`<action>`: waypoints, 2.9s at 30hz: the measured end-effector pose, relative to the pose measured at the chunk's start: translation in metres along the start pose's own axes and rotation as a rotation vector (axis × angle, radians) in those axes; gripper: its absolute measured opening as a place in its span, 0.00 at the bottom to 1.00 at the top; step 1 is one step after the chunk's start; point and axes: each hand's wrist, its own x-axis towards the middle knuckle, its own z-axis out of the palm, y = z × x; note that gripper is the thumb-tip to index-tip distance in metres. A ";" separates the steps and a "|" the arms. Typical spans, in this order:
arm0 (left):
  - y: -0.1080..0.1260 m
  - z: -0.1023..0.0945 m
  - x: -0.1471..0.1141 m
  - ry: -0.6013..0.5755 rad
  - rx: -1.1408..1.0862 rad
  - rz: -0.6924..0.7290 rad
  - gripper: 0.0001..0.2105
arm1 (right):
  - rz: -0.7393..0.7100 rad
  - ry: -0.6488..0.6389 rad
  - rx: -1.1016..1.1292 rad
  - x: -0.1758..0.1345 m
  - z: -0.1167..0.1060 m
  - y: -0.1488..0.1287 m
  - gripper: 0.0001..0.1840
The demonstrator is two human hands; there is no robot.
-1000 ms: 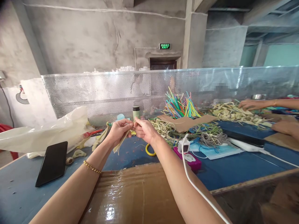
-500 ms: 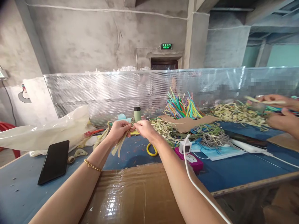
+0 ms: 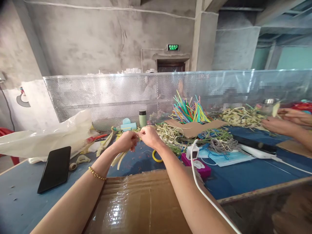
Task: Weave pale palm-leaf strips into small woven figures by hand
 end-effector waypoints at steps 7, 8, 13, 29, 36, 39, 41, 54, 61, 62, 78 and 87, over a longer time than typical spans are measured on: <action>0.001 -0.005 -0.001 -0.084 0.167 0.018 0.11 | 0.075 0.042 -0.166 0.000 -0.003 -0.008 0.16; 0.001 -0.006 -0.002 -0.096 0.189 0.027 0.11 | 0.083 0.041 -0.185 0.000 -0.003 -0.008 0.16; 0.000 -0.007 -0.003 -0.165 0.270 0.019 0.11 | 0.060 -0.005 -0.248 0.000 0.003 -0.005 0.17; -0.005 0.002 -0.003 -0.306 0.087 0.033 0.11 | 0.093 -0.114 -0.064 -0.003 0.004 -0.008 0.23; -0.006 0.001 0.001 -0.249 -0.281 0.080 0.06 | -0.057 -0.079 0.227 -0.003 -0.016 -0.007 0.22; -0.005 0.000 0.001 -0.238 -0.292 0.057 0.06 | 0.029 -0.063 0.276 -0.003 -0.018 -0.002 0.15; -0.005 -0.001 0.001 -0.227 -0.291 0.045 0.06 | 0.118 -0.090 0.305 -0.004 -0.018 -0.002 0.12; -0.007 -0.005 0.001 -0.166 -0.139 0.002 0.07 | 0.025 -0.146 -0.232 -0.004 -0.016 0.009 0.05; -0.007 -0.001 -0.002 -0.299 -0.255 -0.039 0.06 | 0.021 0.025 -0.112 0.000 -0.007 0.003 0.04; -0.007 -0.001 -0.002 -0.304 -0.281 -0.044 0.06 | 0.026 0.012 -0.064 0.000 -0.006 0.004 0.05; -0.004 -0.005 -0.003 -0.224 -0.383 -0.106 0.10 | -0.019 -0.151 -0.072 -0.003 -0.015 0.006 0.05; -0.010 -0.004 0.001 -0.185 -0.377 -0.104 0.11 | 0.005 -0.182 -0.136 -0.005 -0.005 0.006 0.06</action>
